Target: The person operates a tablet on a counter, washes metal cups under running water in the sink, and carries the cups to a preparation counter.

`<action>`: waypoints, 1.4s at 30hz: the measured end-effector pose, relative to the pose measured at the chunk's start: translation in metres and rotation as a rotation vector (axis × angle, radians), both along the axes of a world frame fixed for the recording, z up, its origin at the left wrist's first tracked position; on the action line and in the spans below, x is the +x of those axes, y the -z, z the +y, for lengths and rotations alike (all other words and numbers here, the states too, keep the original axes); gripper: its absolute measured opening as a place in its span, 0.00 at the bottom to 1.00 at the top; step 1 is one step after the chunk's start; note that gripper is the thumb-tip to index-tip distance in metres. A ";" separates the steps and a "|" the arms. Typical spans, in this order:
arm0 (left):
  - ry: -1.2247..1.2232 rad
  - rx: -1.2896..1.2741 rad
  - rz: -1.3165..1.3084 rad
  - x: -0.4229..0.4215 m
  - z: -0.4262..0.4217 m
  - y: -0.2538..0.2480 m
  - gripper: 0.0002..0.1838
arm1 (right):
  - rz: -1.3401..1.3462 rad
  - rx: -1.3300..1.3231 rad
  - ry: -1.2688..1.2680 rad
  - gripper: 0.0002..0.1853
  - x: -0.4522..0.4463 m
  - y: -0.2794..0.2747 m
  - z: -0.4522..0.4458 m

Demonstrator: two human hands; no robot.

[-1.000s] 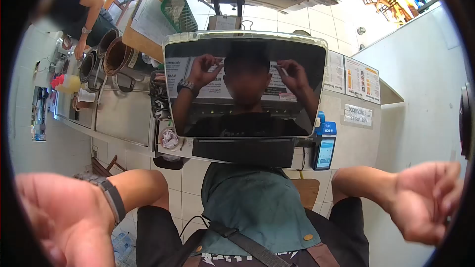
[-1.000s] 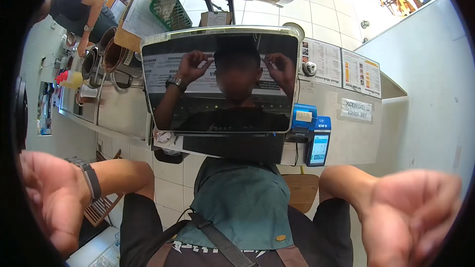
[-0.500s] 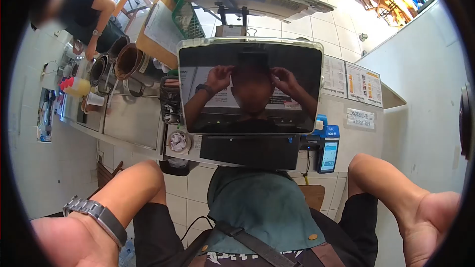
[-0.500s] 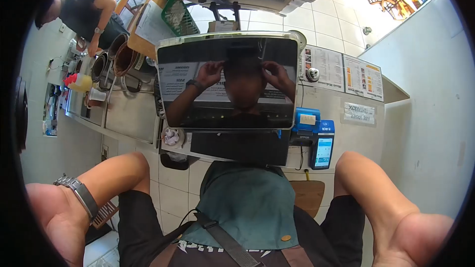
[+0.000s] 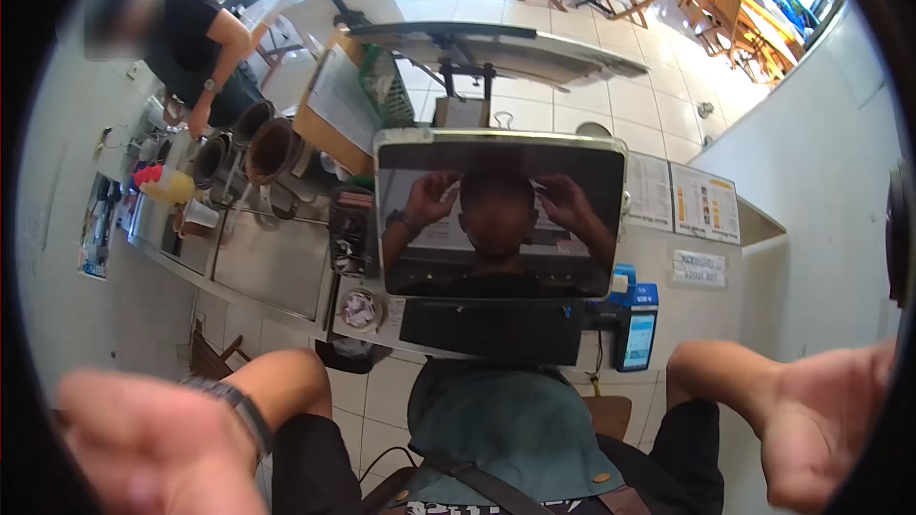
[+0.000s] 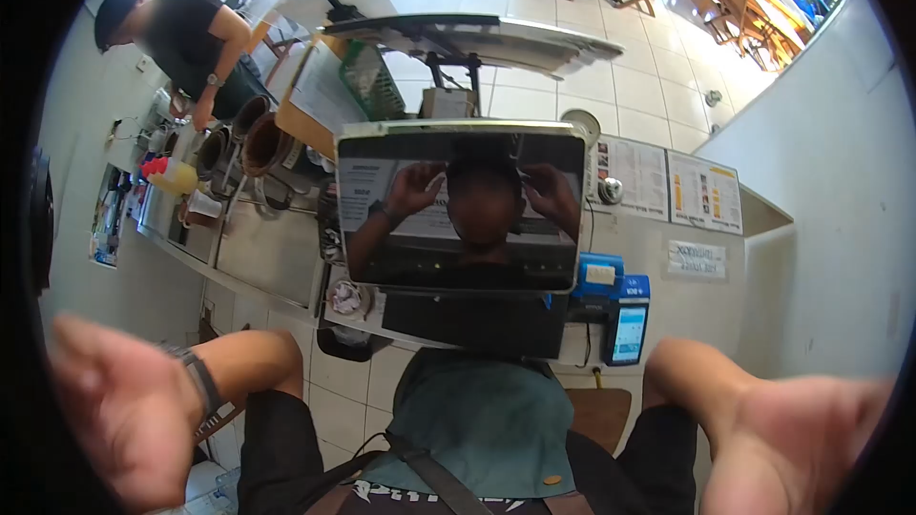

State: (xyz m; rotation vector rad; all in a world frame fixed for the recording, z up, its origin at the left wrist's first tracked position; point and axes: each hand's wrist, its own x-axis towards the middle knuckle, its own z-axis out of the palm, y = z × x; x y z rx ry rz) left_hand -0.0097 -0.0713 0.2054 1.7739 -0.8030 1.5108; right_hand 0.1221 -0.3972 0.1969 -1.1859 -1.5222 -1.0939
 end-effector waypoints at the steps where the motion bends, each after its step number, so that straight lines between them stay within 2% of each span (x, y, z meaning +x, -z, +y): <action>1: -0.051 -0.057 0.066 0.006 0.004 0.009 0.16 | 0.041 0.010 0.049 0.20 0.007 0.013 0.001; 3: -0.164 -0.173 0.266 0.021 0.015 0.036 0.16 | 0.296 0.031 0.208 0.20 0.019 0.055 0.007; 5: -0.302 -0.275 0.694 0.035 0.032 0.079 0.14 | 0.856 0.099 0.287 0.24 0.028 0.115 0.021; 6: -0.296 -0.333 0.909 0.042 0.045 0.104 0.15 | 0.984 0.025 0.309 0.25 0.030 0.134 0.031; 9: -0.291 -0.456 1.053 0.056 0.052 0.168 0.18 | 1.222 -0.118 0.337 0.29 0.029 0.179 0.055; 12: -0.041 -0.674 1.051 0.059 0.040 0.187 0.23 | 1.275 -0.091 0.276 0.35 0.018 0.190 0.073; 15: -0.047 -0.622 0.982 0.063 0.036 0.190 0.24 | 1.318 -0.119 0.217 0.36 0.014 0.189 0.081; 17: -0.023 -0.668 0.955 0.066 0.031 0.187 0.25 | 1.334 -0.153 0.200 0.38 0.014 0.188 0.082; 19: 0.105 -0.837 0.941 0.070 0.031 0.193 0.25 | 1.352 -0.185 0.194 0.39 0.015 0.186 0.081; 21: 0.119 -0.855 0.939 0.073 0.033 0.195 0.24 | 1.364 -0.209 0.193 0.40 0.016 0.185 0.080; 23: 0.053 -0.796 0.993 0.072 0.036 0.196 0.27 | 1.379 -0.222 0.201 0.41 0.015 0.184 0.076; 27: -0.024 -0.735 1.027 0.069 0.042 0.187 0.25 | 1.339 -0.199 0.230 0.41 0.023 0.175 0.071; 30: -0.296 -0.577 0.978 0.061 0.047 0.163 0.22 | 1.297 -0.169 0.265 0.38 0.033 0.164 0.064; 32: -0.152 -0.595 0.835 0.055 0.051 0.145 0.20 | 1.290 -0.102 0.259 0.34 0.028 0.161 0.051; 33: -0.144 -0.604 0.891 0.046 0.049 0.137 0.20 | 1.258 -0.031 0.234 0.31 0.030 0.153 0.043; 34: 0.357 -0.582 0.879 0.037 0.047 0.127 0.19 | 1.304 -0.042 0.259 0.31 0.026 0.145 0.035; 35: 0.855 -0.554 0.811 0.032 0.044 0.115 0.18 | 1.358 -0.043 -0.358 0.30 0.024 0.133 0.029; 36: 1.049 -0.484 0.850 0.031 0.035 0.102 0.17 | 1.325 -0.024 -0.981 0.28 0.023 0.123 0.024; 38: 1.360 -0.317 0.964 0.032 0.015 0.081 0.14 | 1.159 -0.155 -1.381 0.26 0.020 0.113 0.034; 40: 1.669 -0.217 1.012 0.042 -0.007 0.068 0.10 | 1.075 -0.327 -1.597 0.21 0.005 0.104 0.045; 41: 1.862 -0.207 0.956 0.052 -0.016 0.068 0.07 | 1.039 -0.419 -1.667 0.19 0.000 0.101 0.051; 42: 1.852 0.230 0.789 0.053 -0.012 0.076 0.28 | 0.997 -0.518 -1.716 0.18 -0.002 0.097 0.057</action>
